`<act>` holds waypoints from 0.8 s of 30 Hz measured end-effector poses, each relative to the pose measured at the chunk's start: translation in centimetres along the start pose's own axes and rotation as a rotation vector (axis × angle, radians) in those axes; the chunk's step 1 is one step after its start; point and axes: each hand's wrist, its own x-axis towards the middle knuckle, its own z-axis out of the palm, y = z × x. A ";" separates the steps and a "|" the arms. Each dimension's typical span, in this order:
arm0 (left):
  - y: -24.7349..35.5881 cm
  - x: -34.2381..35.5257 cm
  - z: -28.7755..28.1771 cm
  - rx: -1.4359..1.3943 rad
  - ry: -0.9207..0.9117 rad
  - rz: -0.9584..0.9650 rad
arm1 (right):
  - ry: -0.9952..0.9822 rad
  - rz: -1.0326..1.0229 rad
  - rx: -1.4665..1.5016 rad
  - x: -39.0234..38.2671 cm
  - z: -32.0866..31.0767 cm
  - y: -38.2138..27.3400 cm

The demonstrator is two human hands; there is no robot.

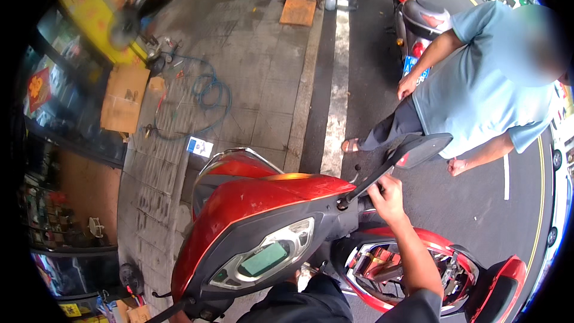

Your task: The person works on the internal wiring and battery compartment of a red scooter, connecting wires and arranging electrical components under the seat by hand.

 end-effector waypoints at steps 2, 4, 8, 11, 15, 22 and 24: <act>0.7 -0.4 -0.3 -0.124 -0.174 -0.245 | 0.019 -0.027 -0.172 1.0 1.5 -0.5; 0.6 -1.0 -0.4 -0.134 -0.436 -0.479 | -0.015 -0.007 -0.203 1.2 1.8 -0.3; 1.3 0.4 -1.3 -0.134 -0.382 -0.482 | -0.078 0.031 -0.215 1.4 1.5 -0.2; 1.9 1.5 -1.8 -0.100 -0.351 -0.467 | -0.084 0.023 -0.218 1.5 1.4 0.1; 2.2 2.1 -1.7 -0.062 -0.320 -0.440 | -0.074 -0.004 -0.235 1.4 1.1 0.5; 2.2 1.5 -0.3 0.051 -0.224 -0.391 | 0.056 -0.083 -0.193 0.8 1.4 0.9; 1.5 0.9 0.2 0.140 -0.102 -0.224 | 0.096 -0.084 -0.190 0.4 1.3 1.0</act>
